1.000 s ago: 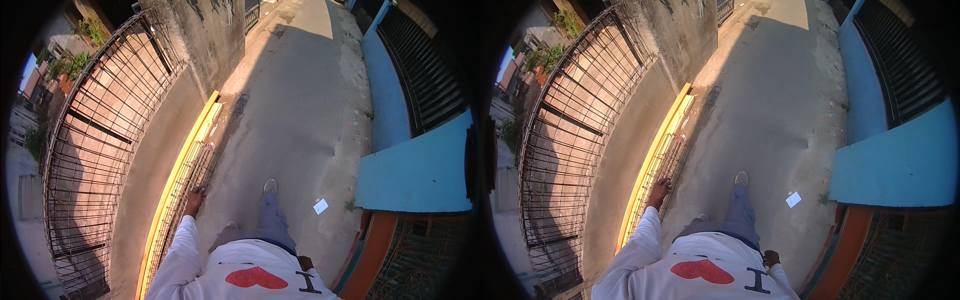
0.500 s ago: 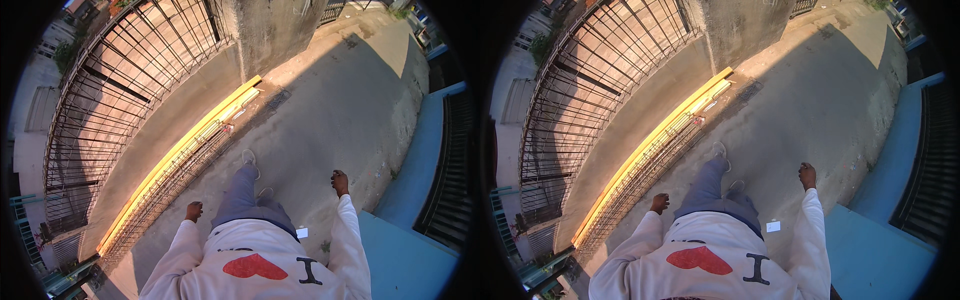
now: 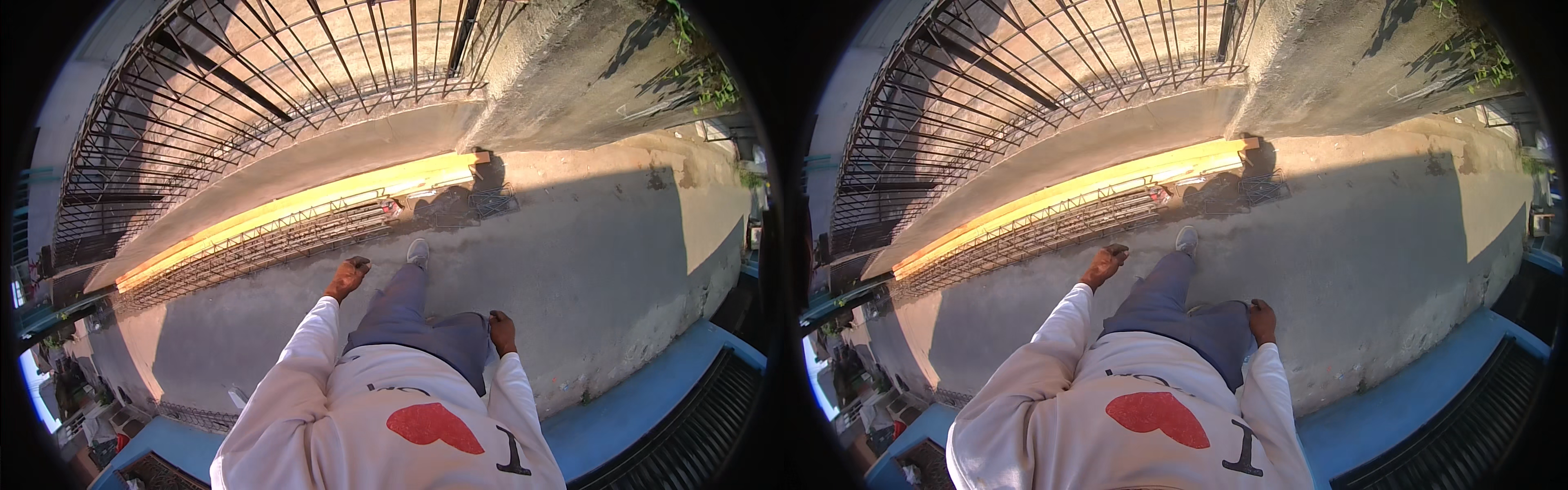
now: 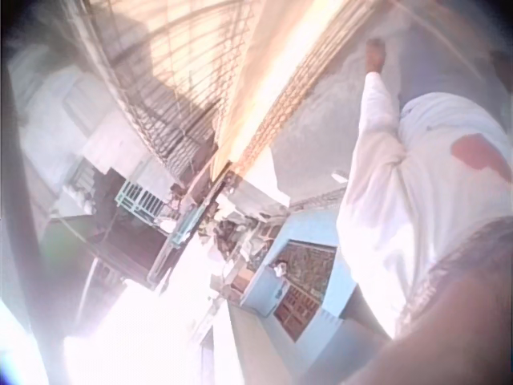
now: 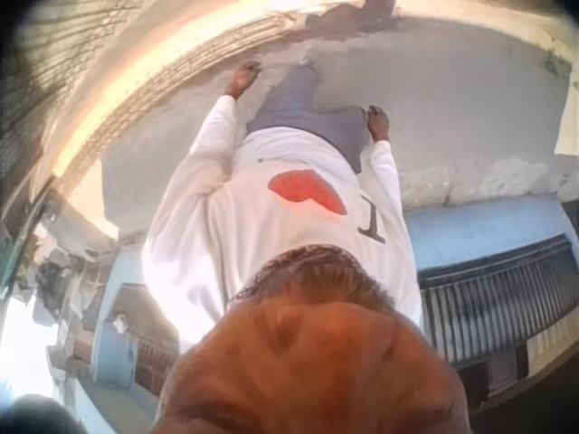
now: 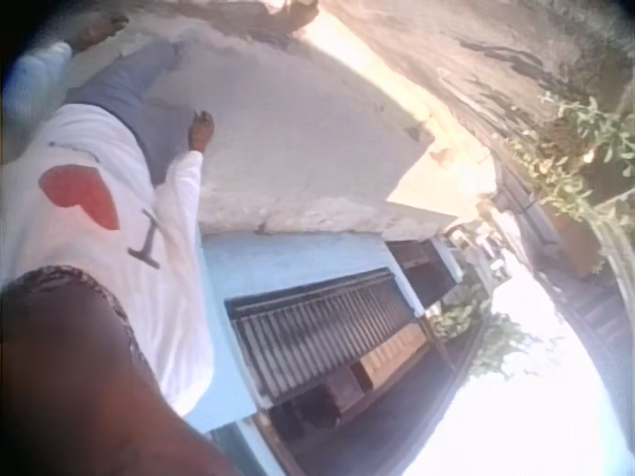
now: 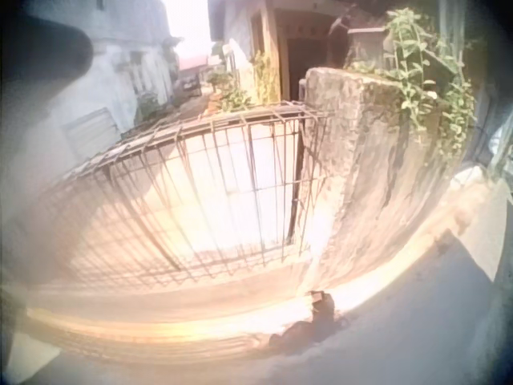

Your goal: The person sits on a rooftop and uses pliers to twist wire ties around the intersections of a rebar mesh. They then stand, gather several rebar frames, walk along the rooftop, and place them on the ground before returning to the mesh to continue tying.

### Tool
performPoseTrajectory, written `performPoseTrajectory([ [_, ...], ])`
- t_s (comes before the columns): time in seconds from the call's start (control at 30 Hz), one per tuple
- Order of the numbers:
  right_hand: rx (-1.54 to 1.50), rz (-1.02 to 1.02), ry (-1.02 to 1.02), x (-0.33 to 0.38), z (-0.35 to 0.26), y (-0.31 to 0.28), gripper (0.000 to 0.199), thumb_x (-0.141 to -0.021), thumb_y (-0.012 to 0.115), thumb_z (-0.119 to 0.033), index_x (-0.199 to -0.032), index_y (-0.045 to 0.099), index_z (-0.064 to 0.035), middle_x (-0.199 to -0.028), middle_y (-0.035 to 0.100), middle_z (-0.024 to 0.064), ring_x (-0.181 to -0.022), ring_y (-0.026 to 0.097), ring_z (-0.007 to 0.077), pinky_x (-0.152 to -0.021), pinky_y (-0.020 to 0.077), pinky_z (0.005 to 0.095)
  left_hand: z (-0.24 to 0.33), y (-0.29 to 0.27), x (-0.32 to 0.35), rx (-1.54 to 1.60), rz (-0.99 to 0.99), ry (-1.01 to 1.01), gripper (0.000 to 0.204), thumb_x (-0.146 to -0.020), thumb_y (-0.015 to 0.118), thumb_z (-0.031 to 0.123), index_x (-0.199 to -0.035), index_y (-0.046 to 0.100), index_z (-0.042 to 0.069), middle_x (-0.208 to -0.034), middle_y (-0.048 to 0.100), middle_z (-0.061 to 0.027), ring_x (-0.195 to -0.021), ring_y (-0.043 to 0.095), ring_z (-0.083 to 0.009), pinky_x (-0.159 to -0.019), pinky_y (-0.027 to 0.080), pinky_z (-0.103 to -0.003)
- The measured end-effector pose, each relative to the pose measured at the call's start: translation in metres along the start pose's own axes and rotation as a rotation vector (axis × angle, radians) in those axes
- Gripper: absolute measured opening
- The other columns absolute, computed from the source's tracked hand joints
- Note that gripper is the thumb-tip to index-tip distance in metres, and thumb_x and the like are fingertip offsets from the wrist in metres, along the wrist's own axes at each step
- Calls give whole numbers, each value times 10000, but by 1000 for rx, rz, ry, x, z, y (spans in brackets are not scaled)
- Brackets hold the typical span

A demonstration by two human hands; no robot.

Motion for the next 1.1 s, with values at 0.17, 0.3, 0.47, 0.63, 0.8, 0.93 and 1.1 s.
performPoseTrajectory([
  [0.17,9,-180,31,-65,-5,-60,343,-939,569,-175,-1218,673,-4,-965,731,146,-796,686,224,-720,548,335,112,10,-67,392,36,-32,442,-963,653,293,-1287,626,-6,-1072,710,-126,-947,642,-210,-815,494,-333],
  [0.3,-49,-323,162,-115,-26,-105,337,-933,576,-169,-1219,675,-23,-903,711,98,-700,632,161,-593,510,300,103,37,-80,340,171,-77,422,-964,652,264,-1286,627,-8,-1082,709,-136,-947,639,-198,-828,495,-332],
  [0.47,157,-533,39,-214,-22,-131,320,-933,573,-173,-1196,680,-25,-921,719,118,-715,653,186,-599,522,322,64,84,-37,436,373,-254,407,-969,641,253,-1269,630,-22,-1081,703,-126,-943,634,-187,-840,502,-328],
  [0.63,586,-565,-360,-307,-46,-157,295,-925,602,-181,-1163,683,-27,-1083,713,211,-1015,678,380,-899,516,450,79,168,-15,714,543,-449,402,-979,614,227,-1298,613,-18,-1135,697,-156,-1032,662,-229,-901,521,-371],
  [0.8,862,-598,-375,-391,-20,-158,292,-924,638,-196,-1177,681,-56,-1115,708,203,-1050,670,380,-918,516,461,97,296,-34,808,440,-560,393,-985,605,211,-1297,610,-28,-1184,685,-180,-1086,658,-246,-948,510,-362],
  [0.93,933,-609,-364,-438,14,-117,320,-918,656,-200,-1200,671,-49,-1122,707,205,-1059,666,385,-926,519,462,110,364,-90,750,305,-500,355,-973,617,171,-1277,621,-12,-1195,694,-191,-1105,669,-266,-966,503,-354],
  [1.1,965,-547,-360,-503,47,-40,373,-888,708,-199,-1215,656,-29,-1103,709,202,-1053,667,375,-918,523,457,75,428,-145,770,209,-520,371,-984,623,216,-1282,623,-4,-1205,687,-177,-1119,660,-247,-969,499,-347],
])
Point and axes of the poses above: each hand's wrist, its own x-axis away from the middle knuckle, its own y-axis out of the palm, z = x × y, the point moved 7 cm from there along -x, towards the middle knuckle
